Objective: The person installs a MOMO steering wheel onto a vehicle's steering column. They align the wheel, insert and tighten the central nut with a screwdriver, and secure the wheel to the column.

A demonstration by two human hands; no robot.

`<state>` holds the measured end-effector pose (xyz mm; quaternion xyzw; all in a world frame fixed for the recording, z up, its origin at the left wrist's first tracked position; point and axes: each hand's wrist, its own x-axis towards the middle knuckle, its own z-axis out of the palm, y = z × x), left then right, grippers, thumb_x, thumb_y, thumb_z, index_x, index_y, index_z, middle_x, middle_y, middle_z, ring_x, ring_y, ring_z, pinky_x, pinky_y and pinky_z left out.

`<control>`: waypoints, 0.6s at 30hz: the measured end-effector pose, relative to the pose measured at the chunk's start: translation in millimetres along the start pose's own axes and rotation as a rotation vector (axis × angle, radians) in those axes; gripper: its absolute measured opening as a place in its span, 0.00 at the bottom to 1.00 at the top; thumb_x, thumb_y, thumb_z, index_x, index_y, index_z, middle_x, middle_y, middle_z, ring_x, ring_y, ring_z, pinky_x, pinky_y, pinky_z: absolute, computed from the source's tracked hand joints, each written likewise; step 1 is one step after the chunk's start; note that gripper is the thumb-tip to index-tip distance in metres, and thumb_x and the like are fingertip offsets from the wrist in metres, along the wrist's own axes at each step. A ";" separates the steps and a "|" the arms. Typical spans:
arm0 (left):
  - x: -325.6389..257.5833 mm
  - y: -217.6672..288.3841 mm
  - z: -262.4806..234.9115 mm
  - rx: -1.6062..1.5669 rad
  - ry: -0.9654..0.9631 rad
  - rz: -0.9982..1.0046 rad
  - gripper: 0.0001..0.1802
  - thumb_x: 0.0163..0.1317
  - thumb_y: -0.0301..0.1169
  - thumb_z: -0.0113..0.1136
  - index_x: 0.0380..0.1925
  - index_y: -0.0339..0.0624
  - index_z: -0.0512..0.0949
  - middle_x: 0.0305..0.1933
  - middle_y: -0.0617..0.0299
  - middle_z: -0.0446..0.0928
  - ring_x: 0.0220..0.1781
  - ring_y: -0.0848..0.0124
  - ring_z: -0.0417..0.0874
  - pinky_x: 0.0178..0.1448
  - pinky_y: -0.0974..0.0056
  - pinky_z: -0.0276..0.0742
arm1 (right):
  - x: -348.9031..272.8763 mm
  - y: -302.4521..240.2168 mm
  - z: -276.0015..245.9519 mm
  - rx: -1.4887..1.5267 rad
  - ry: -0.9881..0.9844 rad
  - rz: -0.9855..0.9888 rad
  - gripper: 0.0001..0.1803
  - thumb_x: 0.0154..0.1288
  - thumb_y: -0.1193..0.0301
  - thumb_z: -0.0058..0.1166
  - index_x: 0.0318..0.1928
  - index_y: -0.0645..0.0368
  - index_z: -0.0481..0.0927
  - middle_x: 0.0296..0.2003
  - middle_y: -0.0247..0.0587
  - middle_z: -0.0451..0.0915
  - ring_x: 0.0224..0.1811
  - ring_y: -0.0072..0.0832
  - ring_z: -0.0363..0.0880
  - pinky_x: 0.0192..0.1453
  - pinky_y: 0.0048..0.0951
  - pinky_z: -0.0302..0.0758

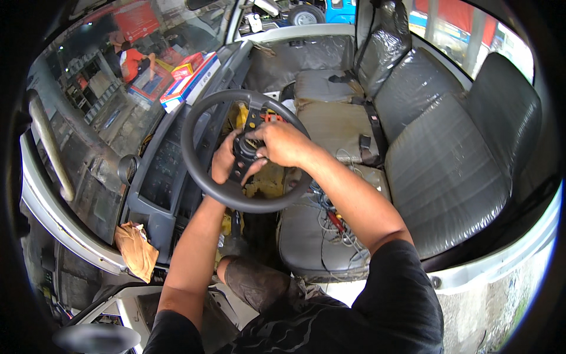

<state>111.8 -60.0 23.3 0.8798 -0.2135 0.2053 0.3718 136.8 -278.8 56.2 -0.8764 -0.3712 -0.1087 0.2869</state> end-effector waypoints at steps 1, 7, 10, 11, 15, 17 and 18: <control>-4.3 1.5 4.3 -0.033 0.056 -0.004 0.57 0.44 0.48 0.93 0.71 0.33 0.74 0.58 0.45 0.88 0.60 0.50 0.92 0.66 0.54 0.86 | 0.3 1.3 -0.3 0.014 0.010 -0.034 0.29 0.64 0.73 0.75 0.67 0.59 0.87 0.59 0.54 0.88 0.63 0.53 0.87 0.69 0.49 0.81; -12.1 6.0 18.0 0.190 0.129 -0.119 0.62 0.42 0.48 0.95 0.72 0.36 0.66 0.58 0.42 0.87 0.58 0.46 0.92 0.62 0.50 0.88 | 3.0 14.6 -2.1 0.107 0.076 -0.229 0.27 0.64 0.84 0.67 0.64 0.65 0.87 0.63 0.55 0.87 0.45 0.43 0.95 0.52 0.41 0.92; 0.1 1.5 1.6 0.065 -0.081 -0.253 0.67 0.48 0.41 0.94 0.79 0.35 0.56 0.69 0.39 0.81 0.70 0.50 0.87 0.75 0.51 0.81 | 4.2 22.3 -6.2 0.103 0.005 -0.230 0.27 0.64 0.81 0.66 0.65 0.65 0.87 0.63 0.55 0.86 0.48 0.45 0.95 0.53 0.45 0.91; 3.8 0.6 -3.2 -0.005 -0.092 -0.172 0.70 0.46 0.39 0.93 0.82 0.34 0.53 0.70 0.38 0.81 0.71 0.49 0.86 0.76 0.51 0.80 | 5.9 24.6 -7.9 0.102 -0.007 -0.232 0.26 0.64 0.80 0.66 0.65 0.65 0.87 0.62 0.55 0.87 0.48 0.45 0.94 0.53 0.46 0.91; 12.2 -1.8 -13.6 -0.008 -0.223 -0.136 0.70 0.45 0.35 0.92 0.85 0.32 0.56 0.74 0.37 0.79 0.76 0.48 0.83 0.80 0.50 0.76 | 6.5 26.9 -11.2 0.131 -0.064 -0.194 0.26 0.65 0.76 0.68 0.65 0.61 0.87 0.63 0.54 0.86 0.55 0.49 0.91 0.60 0.46 0.88; 12.6 -3.6 -13.4 0.059 -0.191 -0.115 0.63 0.47 0.35 0.90 0.81 0.31 0.64 0.74 0.37 0.80 0.77 0.47 0.82 0.82 0.50 0.75 | 5.2 26.8 -11.3 0.119 -0.071 -0.203 0.27 0.66 0.76 0.68 0.67 0.60 0.86 0.64 0.53 0.86 0.59 0.50 0.90 0.64 0.46 0.87; 12.6 -5.0 -13.2 0.091 -0.172 -0.073 0.59 0.47 0.35 0.90 0.79 0.30 0.68 0.74 0.37 0.80 0.77 0.47 0.82 0.82 0.49 0.74 | 5.0 27.2 -11.3 0.115 -0.057 -0.214 0.27 0.66 0.76 0.68 0.67 0.60 0.86 0.64 0.53 0.85 0.59 0.50 0.89 0.64 0.45 0.87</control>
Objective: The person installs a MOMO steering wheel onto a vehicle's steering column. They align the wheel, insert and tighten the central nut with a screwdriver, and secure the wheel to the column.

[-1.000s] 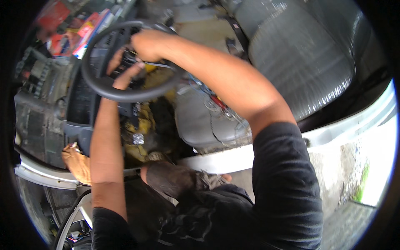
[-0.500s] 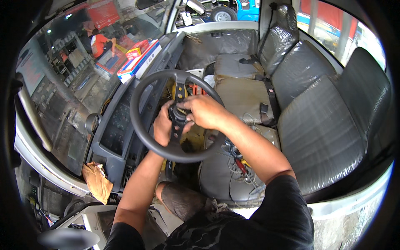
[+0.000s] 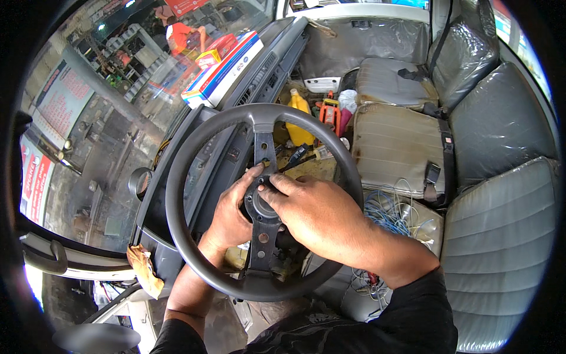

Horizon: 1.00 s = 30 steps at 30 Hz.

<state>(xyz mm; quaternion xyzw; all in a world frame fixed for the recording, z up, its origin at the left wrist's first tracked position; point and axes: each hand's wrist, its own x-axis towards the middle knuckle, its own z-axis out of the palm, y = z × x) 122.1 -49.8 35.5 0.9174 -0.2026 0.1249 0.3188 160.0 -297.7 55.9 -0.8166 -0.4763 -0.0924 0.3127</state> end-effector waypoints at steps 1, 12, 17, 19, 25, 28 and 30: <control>-1.8 0.1 3.4 -0.058 0.033 -0.024 0.56 0.48 0.37 0.90 0.76 0.29 0.72 0.75 0.36 0.79 0.78 0.47 0.81 0.83 0.50 0.73 | -0.7 0.4 0.0 -0.006 0.012 -0.009 0.27 0.67 0.76 0.67 0.67 0.60 0.86 0.64 0.53 0.85 0.60 0.49 0.89 0.64 0.45 0.87; -13.2 -6.3 13.4 -0.038 0.104 -0.043 0.66 0.39 0.47 0.95 0.76 0.28 0.72 0.75 0.40 0.80 0.76 0.53 0.82 0.82 0.50 0.74 | -3.0 11.5 3.8 0.005 0.083 -0.102 0.25 0.66 0.76 0.66 0.65 0.59 0.87 0.63 0.52 0.85 0.59 0.48 0.89 0.63 0.43 0.88; -13.9 0.8 18.9 0.029 0.186 -0.008 0.59 0.44 0.42 0.93 0.75 0.31 0.73 0.68 0.40 0.84 0.70 0.46 0.88 0.75 0.50 0.82 | -5.1 16.9 7.7 0.079 0.136 -0.116 0.25 0.66 0.77 0.68 0.65 0.57 0.87 0.63 0.50 0.86 0.59 0.48 0.89 0.64 0.44 0.87; -11.4 -0.4 23.5 0.104 0.240 0.024 0.59 0.43 0.43 0.94 0.74 0.32 0.74 0.66 0.41 0.86 0.67 0.47 0.90 0.72 0.50 0.84 | -5.8 19.1 10.7 0.090 0.151 -0.097 0.26 0.66 0.76 0.69 0.65 0.56 0.87 0.64 0.48 0.86 0.59 0.47 0.89 0.65 0.44 0.87; -16.6 -4.5 32.5 0.079 0.301 -0.022 0.56 0.45 0.46 0.92 0.72 0.33 0.76 0.63 0.43 0.88 0.63 0.48 0.92 0.68 0.50 0.87 | -8.3 22.8 15.9 0.069 0.168 -0.095 0.25 0.65 0.73 0.73 0.63 0.54 0.89 0.65 0.45 0.86 0.60 0.47 0.88 0.66 0.45 0.86; -17.9 -7.0 33.5 0.086 0.322 0.026 0.56 0.45 0.46 0.92 0.72 0.33 0.76 0.62 0.42 0.88 0.62 0.47 0.92 0.67 0.50 0.87 | -9.6 25.5 16.2 0.100 0.161 -0.114 0.25 0.65 0.68 0.73 0.63 0.56 0.89 0.66 0.47 0.86 0.61 0.47 0.87 0.69 0.46 0.82; -17.4 -7.9 33.4 0.087 0.309 0.037 0.57 0.44 0.46 0.93 0.73 0.32 0.75 0.63 0.42 0.87 0.63 0.47 0.92 0.68 0.50 0.86 | -9.3 27.8 18.0 0.128 0.162 -0.124 0.26 0.65 0.65 0.74 0.64 0.55 0.88 0.67 0.47 0.85 0.62 0.46 0.86 0.70 0.46 0.81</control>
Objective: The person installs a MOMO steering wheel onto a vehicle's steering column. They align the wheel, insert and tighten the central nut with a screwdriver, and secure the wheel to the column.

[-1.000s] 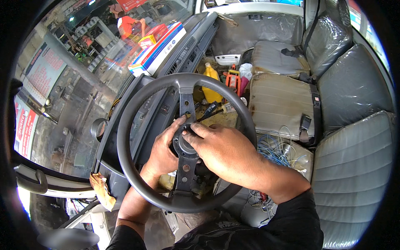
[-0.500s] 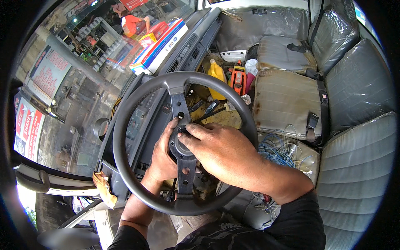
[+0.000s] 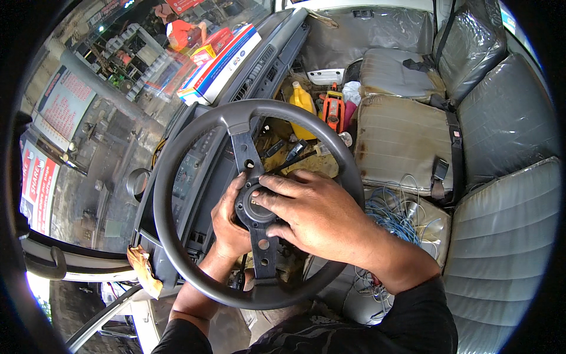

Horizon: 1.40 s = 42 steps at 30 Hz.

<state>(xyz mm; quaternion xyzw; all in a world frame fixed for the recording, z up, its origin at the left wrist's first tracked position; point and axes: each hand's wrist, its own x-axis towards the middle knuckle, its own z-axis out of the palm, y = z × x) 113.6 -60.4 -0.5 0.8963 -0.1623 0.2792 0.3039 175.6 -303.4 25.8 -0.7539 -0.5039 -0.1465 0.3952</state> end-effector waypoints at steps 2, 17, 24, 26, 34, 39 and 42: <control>0.3 -0.3 -1.3 -0.013 -0.016 0.002 0.59 0.43 0.45 0.93 0.74 0.32 0.74 0.64 0.41 0.87 0.64 0.46 0.91 0.69 0.50 0.86 | 0.4 3.2 3.6 0.016 0.008 0.005 0.28 0.65 0.62 0.76 0.65 0.53 0.88 0.68 0.44 0.85 0.63 0.45 0.85 0.70 0.46 0.79; -17.8 -16.4 -0.6 0.128 0.038 0.201 0.63 0.47 0.43 0.95 0.78 0.28 0.68 0.69 0.36 0.83 0.66 0.47 0.90 0.71 0.50 0.85 | -0.4 17.9 9.2 0.080 0.013 -0.020 0.28 0.61 0.65 0.78 0.64 0.47 0.90 0.71 0.31 0.85 0.68 0.44 0.82 0.76 0.45 0.76; -19.7 -11.6 1.2 0.096 0.032 0.191 0.69 0.45 0.45 0.95 0.81 0.28 0.63 0.70 0.33 0.81 0.68 0.45 0.89 0.72 0.48 0.85 | 1.4 16.9 7.3 0.091 -0.009 -0.013 0.28 0.61 0.66 0.78 0.64 0.48 0.90 0.71 0.31 0.85 0.69 0.44 0.82 0.77 0.45 0.76; -19.5 -11.4 0.8 0.059 0.030 0.190 0.70 0.42 0.44 0.96 0.82 0.29 0.63 0.71 0.35 0.81 0.69 0.45 0.88 0.72 0.48 0.84 | 1.5 16.7 6.8 0.100 -0.018 -0.012 0.26 0.63 0.68 0.76 0.63 0.51 0.90 0.70 0.34 0.85 0.69 0.42 0.82 0.79 0.46 0.75; -16.3 -25.2 -8.3 -0.182 -0.084 0.109 0.73 0.36 0.38 0.97 0.84 0.36 0.64 0.73 0.40 0.82 0.69 0.49 0.88 0.72 0.50 0.83 | -2.3 14.4 11.6 0.064 0.038 0.007 0.28 0.61 0.65 0.78 0.64 0.48 0.90 0.69 0.34 0.86 0.65 0.40 0.86 0.74 0.44 0.78; -11.5 -25.0 -7.6 -0.157 -0.066 0.130 0.71 0.40 0.38 0.97 0.83 0.34 0.64 0.72 0.40 0.82 0.69 0.48 0.88 0.72 0.50 0.84 | -1.9 13.6 12.3 0.069 0.049 0.019 0.27 0.61 0.64 0.78 0.63 0.48 0.90 0.69 0.34 0.86 0.65 0.41 0.86 0.74 0.44 0.78; -6.5 -14.7 -5.9 -0.033 -0.067 0.125 0.70 0.42 0.41 0.96 0.82 0.32 0.63 0.70 0.39 0.83 0.67 0.46 0.89 0.70 0.50 0.85 | -0.9 14.9 11.3 0.102 0.035 0.024 0.29 0.60 0.65 0.79 0.63 0.49 0.90 0.69 0.35 0.86 0.66 0.43 0.85 0.73 0.44 0.80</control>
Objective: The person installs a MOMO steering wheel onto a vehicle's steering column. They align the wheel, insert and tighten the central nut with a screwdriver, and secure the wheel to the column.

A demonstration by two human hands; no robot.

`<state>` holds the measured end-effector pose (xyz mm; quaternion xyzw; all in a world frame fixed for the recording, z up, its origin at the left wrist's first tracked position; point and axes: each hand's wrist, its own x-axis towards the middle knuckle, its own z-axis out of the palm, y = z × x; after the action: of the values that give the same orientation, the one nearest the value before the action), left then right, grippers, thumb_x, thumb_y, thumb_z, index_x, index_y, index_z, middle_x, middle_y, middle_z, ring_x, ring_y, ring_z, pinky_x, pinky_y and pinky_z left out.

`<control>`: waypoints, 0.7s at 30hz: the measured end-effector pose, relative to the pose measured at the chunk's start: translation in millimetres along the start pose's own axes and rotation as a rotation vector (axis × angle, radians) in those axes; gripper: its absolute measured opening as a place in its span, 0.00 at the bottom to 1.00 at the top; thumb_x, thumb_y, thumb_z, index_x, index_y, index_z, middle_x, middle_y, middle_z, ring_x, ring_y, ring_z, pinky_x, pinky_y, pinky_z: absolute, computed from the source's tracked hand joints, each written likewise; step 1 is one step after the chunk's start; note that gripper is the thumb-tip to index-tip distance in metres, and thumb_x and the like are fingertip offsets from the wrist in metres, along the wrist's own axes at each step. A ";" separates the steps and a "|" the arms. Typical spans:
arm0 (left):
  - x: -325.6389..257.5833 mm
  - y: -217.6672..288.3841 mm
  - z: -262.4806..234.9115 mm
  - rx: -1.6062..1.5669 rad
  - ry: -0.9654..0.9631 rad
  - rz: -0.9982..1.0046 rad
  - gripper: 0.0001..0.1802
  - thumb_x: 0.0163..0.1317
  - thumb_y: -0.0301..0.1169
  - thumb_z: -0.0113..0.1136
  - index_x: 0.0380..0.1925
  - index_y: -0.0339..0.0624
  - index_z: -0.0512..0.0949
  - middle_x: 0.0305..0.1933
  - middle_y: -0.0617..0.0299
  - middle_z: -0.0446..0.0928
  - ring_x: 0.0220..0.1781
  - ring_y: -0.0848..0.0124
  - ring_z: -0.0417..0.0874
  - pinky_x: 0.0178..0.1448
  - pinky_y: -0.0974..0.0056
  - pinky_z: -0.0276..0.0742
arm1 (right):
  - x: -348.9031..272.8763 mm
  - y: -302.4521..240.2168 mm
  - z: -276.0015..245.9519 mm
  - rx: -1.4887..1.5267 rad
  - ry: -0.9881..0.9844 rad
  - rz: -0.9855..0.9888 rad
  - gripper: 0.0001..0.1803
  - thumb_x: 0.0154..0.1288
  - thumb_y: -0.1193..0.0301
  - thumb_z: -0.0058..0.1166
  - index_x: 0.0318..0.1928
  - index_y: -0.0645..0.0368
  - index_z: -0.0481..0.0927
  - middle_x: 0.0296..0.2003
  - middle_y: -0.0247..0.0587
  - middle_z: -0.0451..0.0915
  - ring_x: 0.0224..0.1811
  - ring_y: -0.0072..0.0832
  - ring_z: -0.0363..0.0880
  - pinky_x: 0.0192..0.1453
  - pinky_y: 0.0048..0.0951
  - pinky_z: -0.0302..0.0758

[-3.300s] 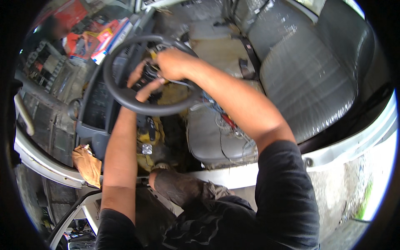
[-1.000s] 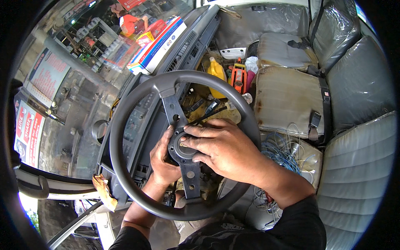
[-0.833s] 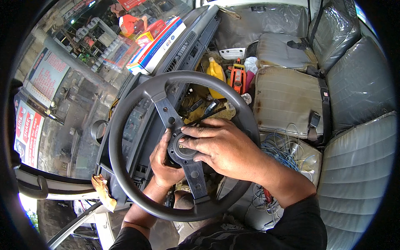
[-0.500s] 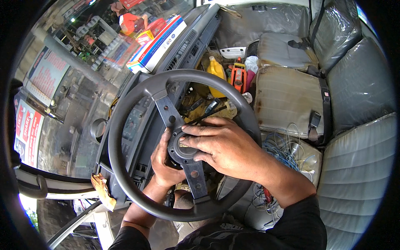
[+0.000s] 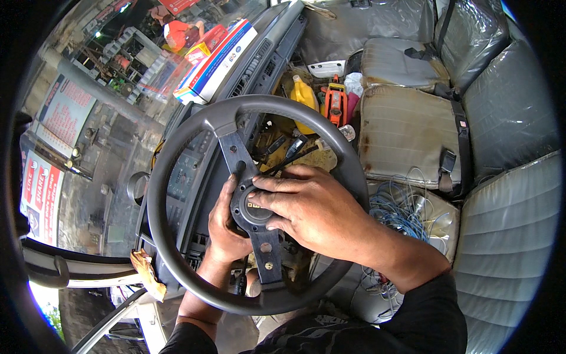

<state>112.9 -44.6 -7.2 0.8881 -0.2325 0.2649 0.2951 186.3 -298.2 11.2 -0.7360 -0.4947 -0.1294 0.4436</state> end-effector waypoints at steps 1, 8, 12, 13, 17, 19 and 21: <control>1.6 4.5 2.4 0.035 0.004 -0.038 0.70 0.42 0.42 0.96 0.82 0.31 0.63 0.68 0.39 0.84 0.66 0.46 0.90 0.69 0.50 0.86 | 0.2 0.7 -0.4 0.025 -0.013 0.006 0.29 0.59 0.66 0.79 0.63 0.50 0.90 0.69 0.35 0.86 0.66 0.44 0.85 0.72 0.44 0.80; 8.7 16.1 12.2 0.180 0.040 -0.102 0.75 0.42 0.54 0.94 0.82 0.27 0.59 0.59 0.40 0.88 0.58 0.45 0.94 0.61 0.47 0.91 | 2.7 -1.6 2.0 0.153 0.112 0.110 0.31 0.56 0.70 0.81 0.62 0.62 0.88 0.68 0.48 0.82 0.65 0.48 0.84 0.73 0.47 0.79; 2.5 16.6 18.5 0.088 0.117 -0.142 0.72 0.43 0.55 0.94 0.79 0.25 0.63 0.58 0.39 0.88 0.58 0.46 0.94 0.61 0.48 0.91 | 8.1 0.2 -3.0 0.261 0.005 0.168 0.34 0.55 0.72 0.81 0.63 0.64 0.85 0.61 0.50 0.82 0.63 0.51 0.84 0.70 0.48 0.80; 1.3 15.9 18.5 0.111 0.110 -0.147 0.72 0.43 0.55 0.94 0.79 0.25 0.63 0.58 0.40 0.89 0.57 0.46 0.94 0.61 0.48 0.91 | 8.1 -0.8 -4.2 0.247 0.002 0.149 0.34 0.54 0.73 0.81 0.62 0.65 0.84 0.57 0.50 0.82 0.62 0.52 0.83 0.68 0.49 0.80; -1.1 11.8 18.4 0.137 0.100 -0.137 0.72 0.42 0.55 0.94 0.78 0.24 0.64 0.58 0.39 0.89 0.58 0.46 0.94 0.62 0.48 0.91 | 12.3 3.5 -7.7 0.290 -0.012 0.147 0.30 0.55 0.74 0.81 0.58 0.65 0.83 0.56 0.49 0.82 0.62 0.52 0.83 0.68 0.50 0.80; -3.2 9.9 17.3 0.146 0.090 -0.142 0.72 0.41 0.55 0.94 0.78 0.24 0.64 0.58 0.36 0.88 0.58 0.45 0.94 0.64 0.47 0.90 | 13.9 6.6 -6.4 0.315 -0.014 0.145 0.30 0.55 0.74 0.81 0.57 0.65 0.82 0.56 0.49 0.81 0.63 0.52 0.83 0.68 0.50 0.80; -5.0 7.9 17.3 0.162 0.096 -0.104 0.72 0.41 0.56 0.95 0.77 0.24 0.65 0.59 0.34 0.87 0.59 0.45 0.94 0.64 0.47 0.90 | 14.3 9.5 -4.3 0.332 -0.035 0.150 0.30 0.56 0.73 0.81 0.58 0.65 0.81 0.56 0.50 0.81 0.63 0.53 0.83 0.68 0.50 0.80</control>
<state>110.4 -60.2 -18.9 0.9062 -0.1498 0.3092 0.2466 202.2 -293.9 17.7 -0.6897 -0.4604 0.0004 0.5589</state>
